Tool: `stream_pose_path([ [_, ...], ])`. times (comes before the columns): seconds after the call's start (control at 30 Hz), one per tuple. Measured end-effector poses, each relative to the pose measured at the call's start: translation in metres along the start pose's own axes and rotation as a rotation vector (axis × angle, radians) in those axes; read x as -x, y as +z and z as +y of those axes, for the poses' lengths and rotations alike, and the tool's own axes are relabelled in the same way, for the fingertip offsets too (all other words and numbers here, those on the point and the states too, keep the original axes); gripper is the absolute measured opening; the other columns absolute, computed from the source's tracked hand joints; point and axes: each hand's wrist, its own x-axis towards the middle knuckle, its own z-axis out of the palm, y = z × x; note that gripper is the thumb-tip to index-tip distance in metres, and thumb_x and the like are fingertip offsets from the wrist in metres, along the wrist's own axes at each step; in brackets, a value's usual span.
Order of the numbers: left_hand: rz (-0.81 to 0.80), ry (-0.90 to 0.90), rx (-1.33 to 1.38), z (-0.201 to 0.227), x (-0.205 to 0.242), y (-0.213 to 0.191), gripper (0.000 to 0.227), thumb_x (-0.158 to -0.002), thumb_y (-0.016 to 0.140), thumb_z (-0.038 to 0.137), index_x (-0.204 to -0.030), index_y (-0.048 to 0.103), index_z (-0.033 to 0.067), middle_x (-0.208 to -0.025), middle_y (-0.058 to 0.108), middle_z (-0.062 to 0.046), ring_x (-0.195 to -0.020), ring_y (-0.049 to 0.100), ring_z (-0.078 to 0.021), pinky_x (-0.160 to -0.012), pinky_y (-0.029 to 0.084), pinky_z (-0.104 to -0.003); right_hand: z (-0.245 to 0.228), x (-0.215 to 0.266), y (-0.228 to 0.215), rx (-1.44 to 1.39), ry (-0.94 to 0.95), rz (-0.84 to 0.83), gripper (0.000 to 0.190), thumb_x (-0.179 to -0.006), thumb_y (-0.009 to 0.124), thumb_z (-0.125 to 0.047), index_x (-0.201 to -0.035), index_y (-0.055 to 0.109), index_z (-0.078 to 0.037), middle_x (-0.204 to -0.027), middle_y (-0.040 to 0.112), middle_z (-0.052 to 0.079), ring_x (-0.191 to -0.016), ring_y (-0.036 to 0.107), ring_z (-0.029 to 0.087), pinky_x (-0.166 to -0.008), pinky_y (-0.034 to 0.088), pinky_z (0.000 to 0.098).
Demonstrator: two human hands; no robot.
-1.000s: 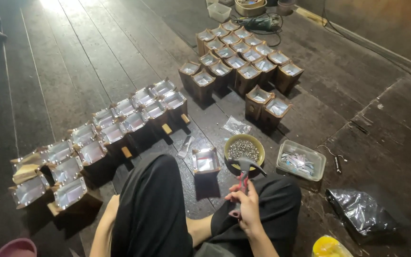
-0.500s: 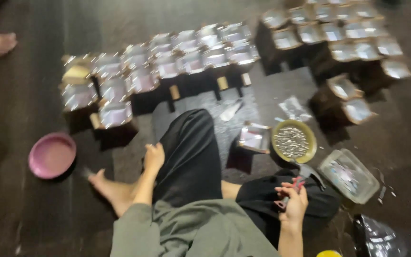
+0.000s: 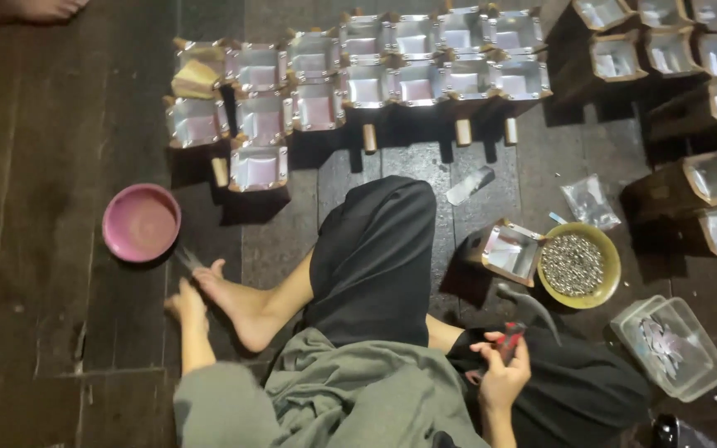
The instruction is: Assembling small wooden frames by hammering metal tacks into the corners.
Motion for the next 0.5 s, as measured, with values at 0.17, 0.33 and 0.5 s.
stream_pose_path([
  [0.17, -0.038, 0.518, -0.480, -0.053, 0.068, -0.024, 0.035, -0.093, 0.072, 0.017, -0.111, 0.058, -0.0102, -0.110, 0.058, -0.033, -0.091, 0.061, -0.0444, -0.087, 0.050, -0.048, 0.004, 0.012, 0.012, -0.088, 0.046, -0.044, 0.043, -0.083, 0.053, 0.016, -0.125, 0.055, 0.006, -0.102, 0.066, 0.015, -0.074, 0.066, 0.024, -0.074, 0.052, 0.0319],
  [0.33, -0.007, 0.384, -0.381, -0.034, 0.097, -0.022, 0.051, -0.080, 0.083, 0.007, -0.115, 0.046, -0.0052, -0.112, 0.059, -0.031, -0.097, 0.063, -0.0464, -0.089, 0.050, -0.051, 0.019, 0.003, 0.002, -0.105, 0.046, -0.142, 0.050, -0.079, 0.057, 0.014, -0.129, 0.056, 0.006, -0.104, 0.068, 0.015, -0.074, 0.069, 0.024, -0.074, 0.054, 0.0315],
  [0.5, 0.036, 0.472, -0.688, -0.022, 0.078, -0.058, 0.070, -0.074, 0.094, 0.031, -0.111, 0.057, -0.0165, -0.107, 0.059, -0.032, -0.082, 0.066, -0.0483, -0.081, 0.055, -0.052, 0.015, -0.001, -0.005, -0.108, 0.046, -0.201, 0.057, -0.078, 0.058, 0.013, -0.135, 0.057, 0.005, -0.103, 0.069, 0.013, -0.071, 0.066, 0.020, -0.070, 0.054, 0.0292],
])
